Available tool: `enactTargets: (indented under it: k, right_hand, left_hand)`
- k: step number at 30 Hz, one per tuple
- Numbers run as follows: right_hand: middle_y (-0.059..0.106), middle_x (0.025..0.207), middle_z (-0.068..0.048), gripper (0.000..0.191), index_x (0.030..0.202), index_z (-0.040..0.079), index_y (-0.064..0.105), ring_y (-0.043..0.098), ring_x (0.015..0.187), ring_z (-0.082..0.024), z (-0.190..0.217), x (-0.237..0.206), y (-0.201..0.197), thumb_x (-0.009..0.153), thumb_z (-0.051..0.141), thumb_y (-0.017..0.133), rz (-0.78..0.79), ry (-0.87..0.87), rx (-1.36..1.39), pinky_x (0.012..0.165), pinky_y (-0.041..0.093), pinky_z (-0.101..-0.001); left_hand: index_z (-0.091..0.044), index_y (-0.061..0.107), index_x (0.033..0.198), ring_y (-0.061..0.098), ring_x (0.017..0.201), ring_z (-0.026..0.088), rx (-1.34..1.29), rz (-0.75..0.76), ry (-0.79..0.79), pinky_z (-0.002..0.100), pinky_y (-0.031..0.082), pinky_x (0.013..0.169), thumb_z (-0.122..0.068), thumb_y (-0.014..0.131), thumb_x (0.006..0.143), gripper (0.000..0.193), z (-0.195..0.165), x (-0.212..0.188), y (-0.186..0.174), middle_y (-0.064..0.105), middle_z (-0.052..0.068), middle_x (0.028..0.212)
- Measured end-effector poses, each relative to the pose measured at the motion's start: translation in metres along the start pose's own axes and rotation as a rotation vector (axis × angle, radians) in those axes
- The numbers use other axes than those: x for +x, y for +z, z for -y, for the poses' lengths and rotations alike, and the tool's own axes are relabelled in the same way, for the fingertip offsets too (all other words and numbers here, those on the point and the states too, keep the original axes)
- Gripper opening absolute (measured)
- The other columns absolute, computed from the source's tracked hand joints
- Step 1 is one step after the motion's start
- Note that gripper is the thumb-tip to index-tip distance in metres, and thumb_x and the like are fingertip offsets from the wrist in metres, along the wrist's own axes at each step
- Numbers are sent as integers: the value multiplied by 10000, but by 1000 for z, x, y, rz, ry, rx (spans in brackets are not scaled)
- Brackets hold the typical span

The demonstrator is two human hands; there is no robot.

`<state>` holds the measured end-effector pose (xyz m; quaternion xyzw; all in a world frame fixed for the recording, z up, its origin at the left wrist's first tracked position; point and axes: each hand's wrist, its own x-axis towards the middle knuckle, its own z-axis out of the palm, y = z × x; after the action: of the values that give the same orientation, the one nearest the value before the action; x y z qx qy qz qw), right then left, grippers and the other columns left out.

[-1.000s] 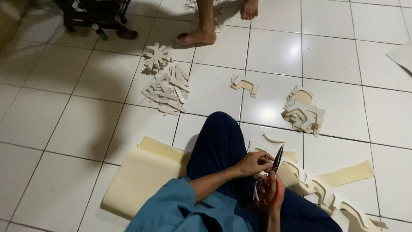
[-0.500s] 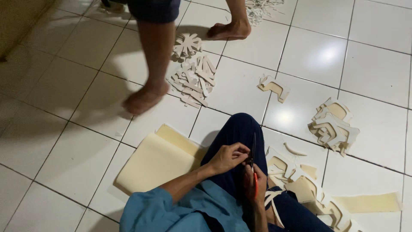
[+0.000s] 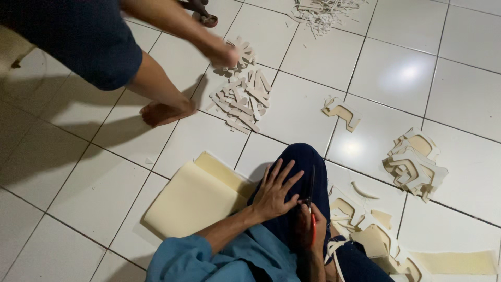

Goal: The person sits cross-legged on a tiled floor and uses red-handled scissors to trim excess foam from cut shoe sole components, working one piece at a time on their lap and setting trimmed pieces aside with the growing pile of finished parts and scraps.

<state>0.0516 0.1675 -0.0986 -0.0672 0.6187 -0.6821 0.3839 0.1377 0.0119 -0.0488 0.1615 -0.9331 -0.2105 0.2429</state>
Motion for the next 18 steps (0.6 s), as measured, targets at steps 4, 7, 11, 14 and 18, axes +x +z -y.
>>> enactTargets:
  k: [4, 7, 11, 14, 18]
  right_hand:
    - [516, 585, 28, 280, 1063, 36, 700, 427, 412, -74, 16, -2, 3, 995, 281, 584, -43, 42, -12, 370, 305, -240]
    - [489, 574, 24, 271, 1065, 34, 688, 408, 394, -88, 26, -7, 7, 981, 271, 586, -57, 90, -23, 359, 301, -252]
    - [468, 588, 26, 271, 1081, 19, 675, 419, 431, -76, 36, -6, 11, 1008, 264, 586, -44, 71, 55, 385, 311, -238]
    - [487, 591, 8, 279, 1084, 21, 678, 423, 429, -79, 40, -5, 9, 1011, 269, 573, -6, 42, 98, 381, 320, -240]
    - [569, 647, -12, 278, 1083, 23, 666, 477, 451, -90, 41, -5, 5, 1000, 264, 555, -29, 71, 39, 394, 349, -245]
  left_hand:
    - [-281, 387, 1599, 182, 1553, 494, 18, 29, -32, 719, 273, 1163, -402, 694, 914, 761, 2, 27, 8, 179, 177, 1716]
    - [-300, 422, 1573, 200, 1541, 505, -6, 26, -55, 718, 288, 1148, -392, 718, 882, 757, 4, 49, 15, 209, 179, 1705]
    - [-263, 487, 1505, 269, 1510, 489, 1, -1, -60, 691, 334, 1134, -374, 740, 851, 710, 7, 76, 24, 298, 192, 1647]
    - [-236, 519, 1461, 305, 1494, 489, -27, -5, -80, 665, 370, 1130, -364, 744, 859, 656, 7, 85, 27, 345, 206, 1611]
    - [-219, 537, 1440, 312, 1469, 506, -29, 1, -88, 672, 358, 1109, -360, 754, 846, 649, 5, 87, 26, 356, 221, 1582]
